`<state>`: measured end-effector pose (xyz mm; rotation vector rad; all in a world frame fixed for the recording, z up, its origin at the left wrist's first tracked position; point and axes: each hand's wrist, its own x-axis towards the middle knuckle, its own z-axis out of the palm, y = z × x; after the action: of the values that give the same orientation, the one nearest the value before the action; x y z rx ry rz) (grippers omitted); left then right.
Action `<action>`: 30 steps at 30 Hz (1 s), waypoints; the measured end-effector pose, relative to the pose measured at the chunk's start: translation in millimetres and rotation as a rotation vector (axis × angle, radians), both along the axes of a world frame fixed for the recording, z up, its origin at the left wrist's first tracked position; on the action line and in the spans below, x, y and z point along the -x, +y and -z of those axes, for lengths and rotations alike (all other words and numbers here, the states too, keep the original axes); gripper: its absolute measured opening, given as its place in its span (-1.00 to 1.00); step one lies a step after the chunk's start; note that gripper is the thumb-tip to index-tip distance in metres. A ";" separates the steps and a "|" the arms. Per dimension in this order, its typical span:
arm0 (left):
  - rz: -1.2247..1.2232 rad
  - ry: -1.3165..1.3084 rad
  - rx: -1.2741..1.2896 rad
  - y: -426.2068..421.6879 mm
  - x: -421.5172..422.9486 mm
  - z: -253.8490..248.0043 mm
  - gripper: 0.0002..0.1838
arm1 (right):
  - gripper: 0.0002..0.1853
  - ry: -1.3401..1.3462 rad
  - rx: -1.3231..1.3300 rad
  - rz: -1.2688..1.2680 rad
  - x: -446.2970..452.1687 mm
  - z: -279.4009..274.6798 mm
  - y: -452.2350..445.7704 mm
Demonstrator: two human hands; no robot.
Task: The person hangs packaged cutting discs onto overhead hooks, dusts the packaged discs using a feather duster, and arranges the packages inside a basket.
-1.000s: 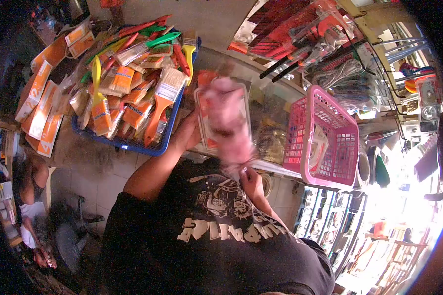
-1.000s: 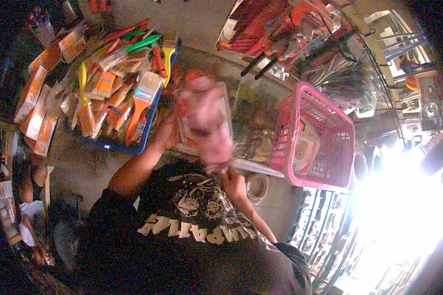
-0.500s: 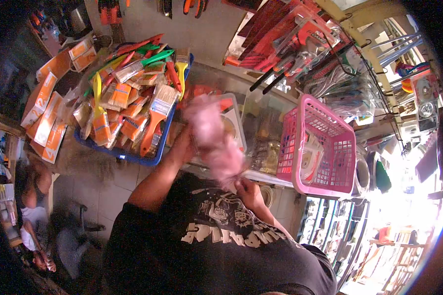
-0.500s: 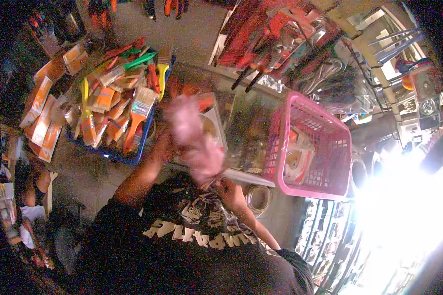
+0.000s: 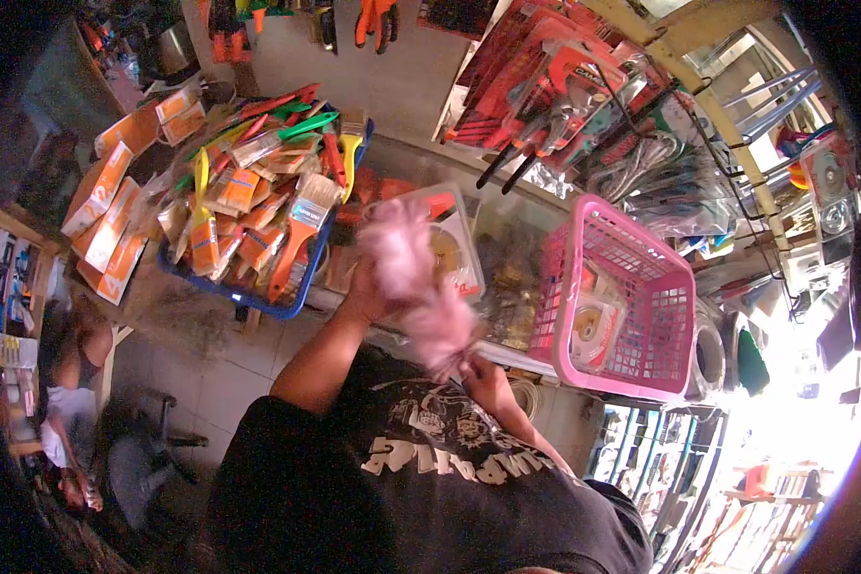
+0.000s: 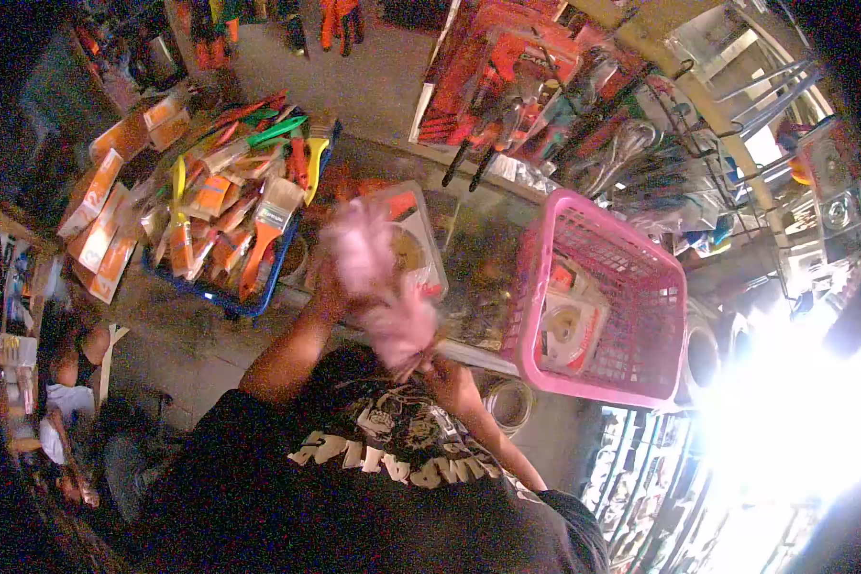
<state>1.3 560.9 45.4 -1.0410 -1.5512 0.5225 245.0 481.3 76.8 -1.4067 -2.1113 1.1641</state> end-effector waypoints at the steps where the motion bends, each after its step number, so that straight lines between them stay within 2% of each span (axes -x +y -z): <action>1: -0.189 0.538 -0.012 -9.2 4.6 -8.8 -0.10 | -0.63 0.031 0.059 0.039 -3.0 7.0 3.3; 2: -0.372 1.072 -0.103 -18.5 9.1 -17.8 -0.08 | -0.63 0.060 0.123 0.079 -6.7 17.7 5.5; 4: -0.537 1.603 -0.027 -17.1 11.0 -12.7 -0.05 | -0.63 0.036 0.271 0.099 -3.3 14.9 5.7; 5: -0.616 1.871 -0.001 -16.7 12.4 -13.5 -0.04 | -0.63 0.035 0.233 0.035 -2.2 16.3 5.3; 7: -0.648 1.748 -0.053 -15.0 15.3 -14.9 -0.16 | -0.62 0.033 0.144 -0.084 -1.2 17.4 4.7; 8: -0.732 1.587 -0.096 -7.1 14.4 -6.8 -0.20 | -0.63 0.093 0.119 -0.124 0.2 3.4 4.1; 11: -0.859 2.215 0.042 -2.5 13.1 -4.1 -0.32 | -0.67 0.130 0.242 0.035 -10.7 33.9 11.4; 12: -0.776 1.993 -0.020 -11.7 4.9 -53.5 -0.32 | -0.67 0.065 0.267 0.074 -8.1 24.4 12.1; 13: -0.759 1.990 0.007 -14.3 2.0 -64.0 -0.31 | -0.66 0.095 0.088 -0.033 -7.2 25.3 14.0; 15: -0.805 2.094 0.079 -9.5 0.5 -52.0 -0.30 | -0.62 0.161 -0.264 -0.238 -5.1 29.4 13.7; 19: -0.859 2.197 0.144 -8.7 -5.2 -43.6 -0.29 | -0.61 0.011 0.319 0.131 -9.0 28.2 20.1; 20: -0.886 2.235 0.161 -7.7 -6.7 -41.1 -0.28 | -0.58 0.030 0.298 0.141 -7.5 18.6 18.9; 21: -0.928 2.278 0.182 -4.7 -6.5 -37.3 -0.28 | -0.58 0.026 0.116 0.026 -9.5 20.8 18.0; 23: -1.124 2.445 0.222 2.1 -3.6 -25.5 -0.27 | -0.54 0.012 -0.252 -0.199 -14.9 27.3 16.8; 24: -1.345 2.621 0.232 5.8 -1.8 -15.9 -0.27 | -0.56 0.157 -0.401 -0.164 -10.7 28.4 16.6; 25: -1.456 2.667 0.240 9.7 -0.6 -11.6 -0.26 | -0.59 0.167 -0.187 -0.070 -13.0 30.1 18.1; 27: -0.474 1.669 -0.034 7.5 -11.0 -46.1 -0.24 | -0.64 0.176 0.244 0.106 -16.9 37.8 21.0; 28: -0.719 2.102 0.089 -1.0 -19.4 -55.7 -0.40 | -0.65 0.174 0.181 0.139 -11.8 37.5 19.7; 30: -0.828 2.225 0.170 -5.7 -21.6 -47.7 -0.44 | -0.63 0.090 0.129 -0.002 -14.1 28.9 16.9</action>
<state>22.9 555.2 93.0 0.4573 0.2630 1.5551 259.1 498.2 47.9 -1.3793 -2.0083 1.3600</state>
